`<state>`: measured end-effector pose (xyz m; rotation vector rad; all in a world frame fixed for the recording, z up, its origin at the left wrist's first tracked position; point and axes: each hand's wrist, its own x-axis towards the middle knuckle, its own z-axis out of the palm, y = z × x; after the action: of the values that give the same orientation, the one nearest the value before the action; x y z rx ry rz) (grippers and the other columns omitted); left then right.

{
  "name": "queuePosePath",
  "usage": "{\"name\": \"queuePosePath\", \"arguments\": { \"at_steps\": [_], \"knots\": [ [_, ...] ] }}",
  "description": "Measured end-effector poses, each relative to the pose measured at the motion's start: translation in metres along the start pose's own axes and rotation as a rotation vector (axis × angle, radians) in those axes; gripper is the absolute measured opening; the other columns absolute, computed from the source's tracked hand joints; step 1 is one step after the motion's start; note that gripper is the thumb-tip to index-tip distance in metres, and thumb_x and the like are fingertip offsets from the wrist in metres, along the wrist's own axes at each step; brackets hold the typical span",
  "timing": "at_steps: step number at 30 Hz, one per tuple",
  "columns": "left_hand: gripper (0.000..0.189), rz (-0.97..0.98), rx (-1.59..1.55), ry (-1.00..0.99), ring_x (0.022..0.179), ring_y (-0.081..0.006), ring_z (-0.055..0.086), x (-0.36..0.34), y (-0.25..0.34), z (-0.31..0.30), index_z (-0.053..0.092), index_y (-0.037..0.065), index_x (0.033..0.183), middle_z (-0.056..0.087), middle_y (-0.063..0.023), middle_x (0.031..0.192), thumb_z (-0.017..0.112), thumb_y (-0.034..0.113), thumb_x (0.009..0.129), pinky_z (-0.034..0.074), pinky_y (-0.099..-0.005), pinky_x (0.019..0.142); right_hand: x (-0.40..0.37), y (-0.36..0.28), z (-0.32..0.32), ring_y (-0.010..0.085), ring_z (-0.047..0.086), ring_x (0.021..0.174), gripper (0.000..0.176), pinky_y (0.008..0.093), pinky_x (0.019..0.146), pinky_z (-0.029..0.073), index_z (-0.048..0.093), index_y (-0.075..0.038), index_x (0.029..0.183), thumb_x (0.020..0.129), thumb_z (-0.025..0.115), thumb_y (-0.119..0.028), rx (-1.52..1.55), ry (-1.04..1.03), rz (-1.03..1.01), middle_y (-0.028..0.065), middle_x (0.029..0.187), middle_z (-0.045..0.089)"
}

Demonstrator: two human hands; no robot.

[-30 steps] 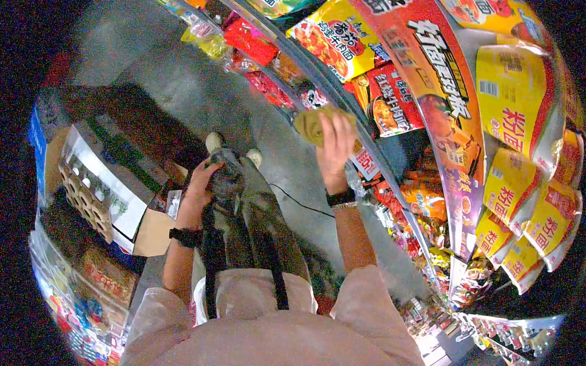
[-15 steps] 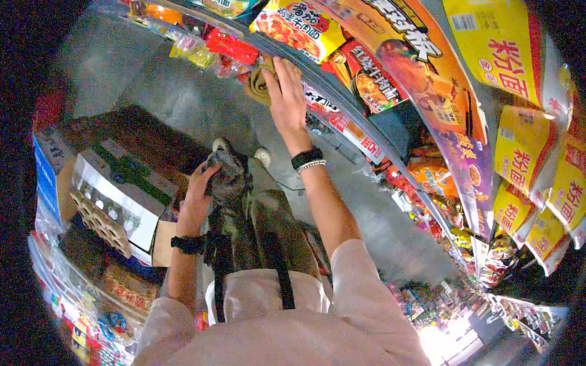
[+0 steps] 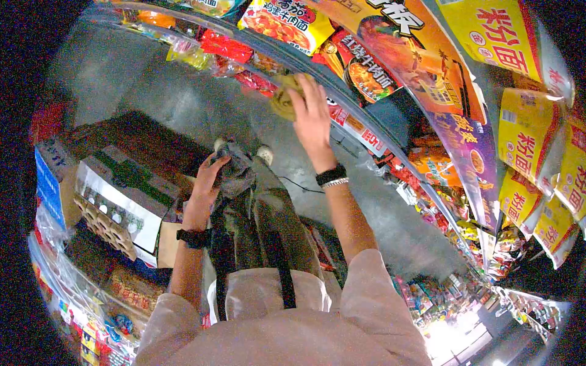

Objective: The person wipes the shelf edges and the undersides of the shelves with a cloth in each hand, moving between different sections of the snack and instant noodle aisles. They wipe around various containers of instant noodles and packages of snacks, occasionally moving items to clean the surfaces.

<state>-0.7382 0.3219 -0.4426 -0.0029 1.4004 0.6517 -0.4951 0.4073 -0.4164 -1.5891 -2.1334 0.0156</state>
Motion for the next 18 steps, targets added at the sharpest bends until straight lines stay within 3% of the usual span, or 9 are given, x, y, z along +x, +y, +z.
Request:
{"name": "queuePosePath", "arguments": {
  "at_steps": [7, 9, 13, 15, 18],
  "knots": [
    [0.050, 0.010, -0.022, -0.081, 0.086, -0.0194, 0.058, 0.013, -0.001, -0.019, 0.047, 0.004, 0.115, 0.058, -0.0096, 0.098, 0.069, 0.013, 0.070, 0.047, -0.0337, 0.068, -0.054, 0.031, -0.049, 0.0268, 0.043, 0.115, 0.038, 0.0445, 0.097, 0.033, 0.054, -0.005, 0.101, 0.064, 0.055, 0.005, -0.134, -0.095, 0.101, 0.0112, 0.124, 0.045],
    [0.049, 0.021, 0.005, -0.023, 0.085, -0.0194, 0.058, 0.013, 0.001, -0.024, 0.047, 0.004, 0.115, 0.058, -0.0097, 0.098, 0.068, 0.013, 0.071, 0.047, -0.0335, 0.066, -0.067, 0.040, -0.058, 0.0277, 0.042, 0.116, 0.041, 0.0450, 0.097, 0.033, 0.053, -0.005, 0.100, 0.061, 0.056, 0.008, -0.154, -0.116, 0.138, 0.0116, 0.125, 0.044],
    [0.047, 0.035, -0.040, -0.108, 0.084, -0.0198, 0.058, 0.006, 0.007, -0.036, 0.048, 0.004, 0.113, 0.059, -0.0098, 0.097, 0.068, 0.012, 0.071, 0.048, -0.0341, 0.065, -0.082, 0.046, -0.063, 0.0300, 0.041, 0.116, 0.049, 0.0459, 0.098, 0.032, 0.050, -0.004, 0.104, 0.057, 0.058, 0.012, -0.094, -0.052, 0.179, 0.0129, 0.126, 0.043],
    [0.044, 0.163, 0.137, -0.007, 0.082, -0.0205, 0.059, 0.005, 0.005, -0.042, 0.050, 0.004, 0.110, 0.059, -0.0097, 0.096, 0.068, 0.011, 0.071, 0.049, -0.0354, 0.066, -0.079, 0.043, -0.055, 0.0303, 0.041, 0.116, 0.048, 0.0447, 0.098, 0.033, 0.051, -0.004, 0.103, 0.059, 0.057, 0.011, -0.088, -0.033, 0.175, 0.0132, 0.126, 0.043],
    [0.043, 0.049, -0.050, -0.023, 0.080, -0.0208, 0.059, 0.005, 0.009, -0.041, 0.050, 0.004, 0.109, 0.059, -0.0089, 0.094, 0.069, 0.011, 0.070, 0.049, -0.0355, 0.066, -0.057, 0.034, -0.039, 0.0306, 0.042, 0.116, 0.043, 0.0419, 0.098, 0.033, 0.052, -0.003, 0.102, 0.061, 0.054, 0.011, -0.043, -0.020, 0.128, 0.0134, 0.126, 0.043]
  ]
}}
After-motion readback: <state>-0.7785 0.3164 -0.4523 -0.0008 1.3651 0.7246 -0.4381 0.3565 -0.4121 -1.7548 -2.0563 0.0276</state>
